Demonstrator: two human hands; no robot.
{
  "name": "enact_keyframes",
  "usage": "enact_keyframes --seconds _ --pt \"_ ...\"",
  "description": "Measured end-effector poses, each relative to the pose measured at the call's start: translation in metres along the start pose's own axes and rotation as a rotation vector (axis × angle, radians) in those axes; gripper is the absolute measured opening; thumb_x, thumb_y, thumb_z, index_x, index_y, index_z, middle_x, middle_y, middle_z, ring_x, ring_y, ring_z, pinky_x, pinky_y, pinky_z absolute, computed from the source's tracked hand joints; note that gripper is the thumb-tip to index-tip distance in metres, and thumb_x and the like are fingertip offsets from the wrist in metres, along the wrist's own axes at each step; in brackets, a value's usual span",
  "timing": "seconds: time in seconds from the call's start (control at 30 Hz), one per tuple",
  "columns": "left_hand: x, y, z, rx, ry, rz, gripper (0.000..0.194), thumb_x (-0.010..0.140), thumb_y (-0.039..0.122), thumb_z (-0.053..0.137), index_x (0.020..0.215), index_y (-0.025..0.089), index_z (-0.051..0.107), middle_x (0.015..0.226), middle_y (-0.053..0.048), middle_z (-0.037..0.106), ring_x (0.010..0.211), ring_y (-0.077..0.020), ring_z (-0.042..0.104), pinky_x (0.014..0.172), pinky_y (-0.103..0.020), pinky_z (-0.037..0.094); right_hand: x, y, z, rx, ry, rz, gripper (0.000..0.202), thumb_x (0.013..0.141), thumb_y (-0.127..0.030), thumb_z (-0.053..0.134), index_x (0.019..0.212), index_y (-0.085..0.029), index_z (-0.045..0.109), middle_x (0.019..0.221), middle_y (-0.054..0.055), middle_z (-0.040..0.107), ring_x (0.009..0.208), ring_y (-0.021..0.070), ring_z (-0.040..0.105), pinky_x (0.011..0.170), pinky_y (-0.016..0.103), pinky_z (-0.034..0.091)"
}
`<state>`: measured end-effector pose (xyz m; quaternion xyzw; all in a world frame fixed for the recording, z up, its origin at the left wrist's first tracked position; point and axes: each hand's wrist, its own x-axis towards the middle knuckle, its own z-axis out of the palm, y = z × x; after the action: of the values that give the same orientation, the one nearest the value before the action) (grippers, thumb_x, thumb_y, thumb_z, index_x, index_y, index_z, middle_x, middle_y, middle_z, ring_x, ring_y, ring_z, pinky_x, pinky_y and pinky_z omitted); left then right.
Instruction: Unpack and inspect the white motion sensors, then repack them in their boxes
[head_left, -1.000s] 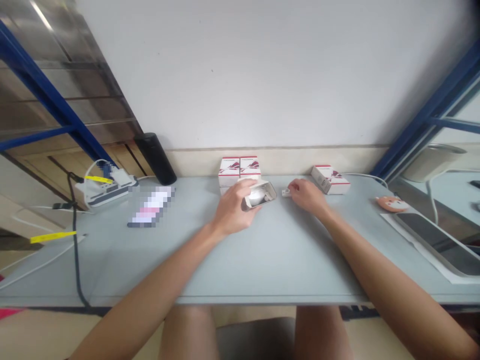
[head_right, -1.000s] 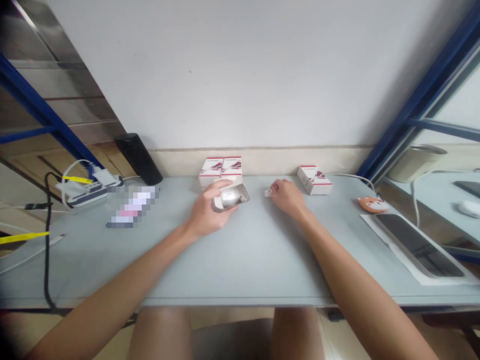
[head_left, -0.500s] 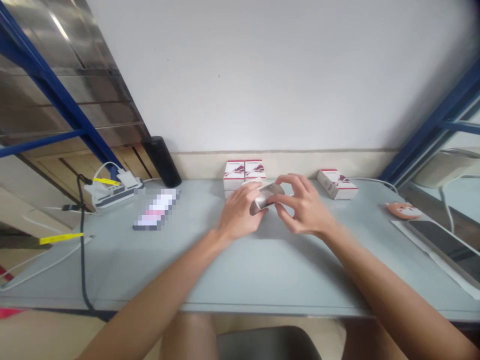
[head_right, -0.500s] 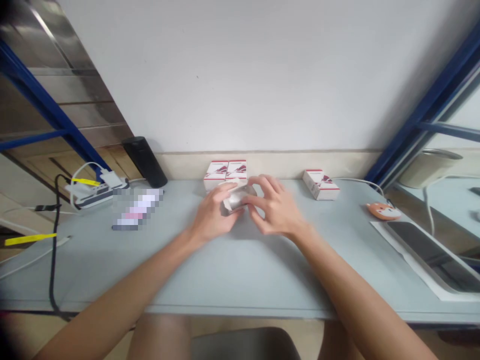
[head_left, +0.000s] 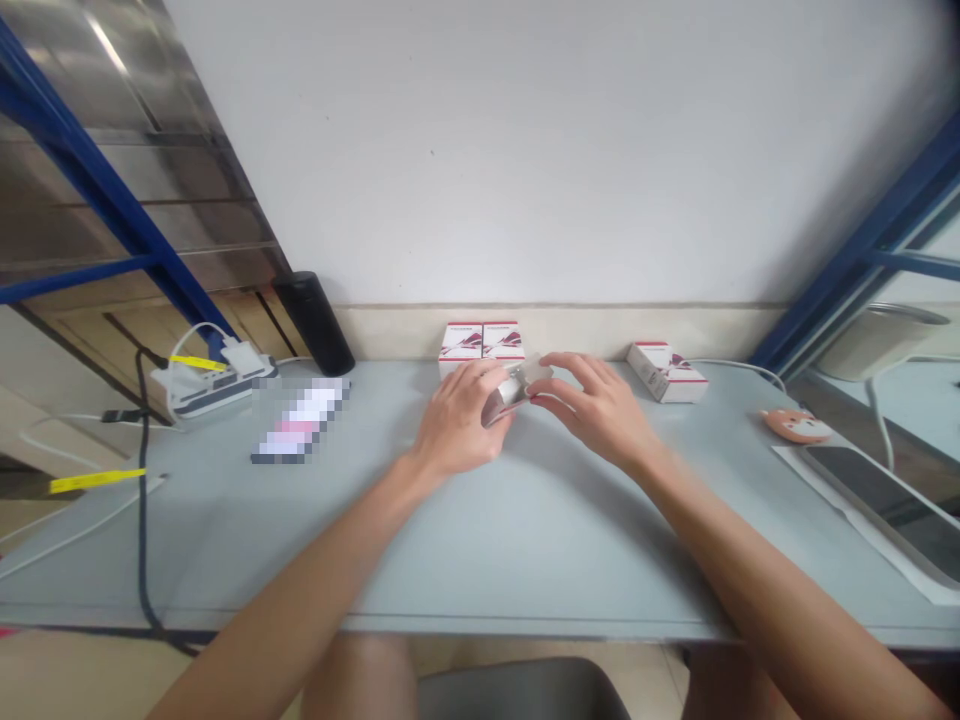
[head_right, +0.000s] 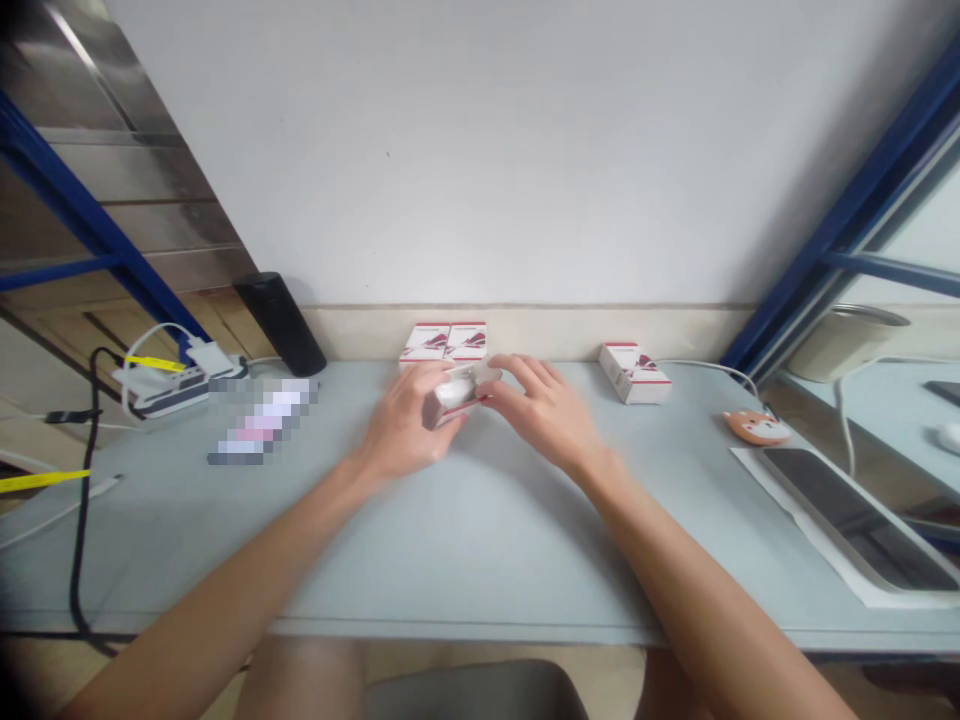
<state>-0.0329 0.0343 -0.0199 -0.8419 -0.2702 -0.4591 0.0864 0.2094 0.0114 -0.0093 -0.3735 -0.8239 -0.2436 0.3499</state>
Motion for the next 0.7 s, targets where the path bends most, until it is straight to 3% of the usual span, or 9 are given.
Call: enact_keyframes --seconds 0.27,0.5,0.63,0.7 --pt "0.001 -0.002 0.000 -0.006 0.021 -0.009 0.066 0.083 0.014 0.076 0.140 0.029 0.045 0.131 -0.008 0.067 0.123 -0.0290 0.067 0.099 -0.045 0.058 0.000 -0.001 0.004 0.091 0.028 -0.036 0.019 0.105 -0.016 0.057 0.109 -0.029 0.071 0.131 0.002 0.077 0.124 0.0226 0.067 0.096 0.038 0.053" --pt "-0.002 -0.005 0.003 -0.023 0.042 -0.032 0.068 0.082 0.014 0.075 0.141 0.030 0.045 0.130 -0.008 0.068 0.121 -0.0277 0.068 0.100 -0.044 0.057 0.003 -0.010 0.007 0.127 0.176 0.013 0.013 0.102 -0.018 0.064 0.095 -0.028 0.070 0.107 0.003 0.079 0.093 0.0198 0.068 0.083 0.035 0.053" --pt "-0.002 -0.007 0.003 -0.036 0.043 -0.086 0.065 0.081 0.018 0.078 0.138 0.029 0.047 0.125 -0.006 0.069 0.116 -0.0274 0.070 0.096 -0.043 0.058 0.003 -0.001 0.007 0.136 0.311 0.208 0.011 0.101 -0.025 0.064 0.093 -0.028 0.071 0.103 0.006 0.074 0.091 0.0216 0.067 0.082 0.037 0.053" --pt "-0.002 -0.007 0.003 -0.047 0.048 -0.112 0.064 0.081 0.019 0.079 0.137 0.029 0.048 0.124 -0.006 0.070 0.115 -0.0269 0.070 0.095 -0.042 0.058 0.000 0.011 0.008 0.113 0.270 0.366 0.012 0.102 -0.027 0.061 0.098 -0.027 0.072 0.109 0.008 0.072 0.100 0.0242 0.067 0.084 0.038 0.052"
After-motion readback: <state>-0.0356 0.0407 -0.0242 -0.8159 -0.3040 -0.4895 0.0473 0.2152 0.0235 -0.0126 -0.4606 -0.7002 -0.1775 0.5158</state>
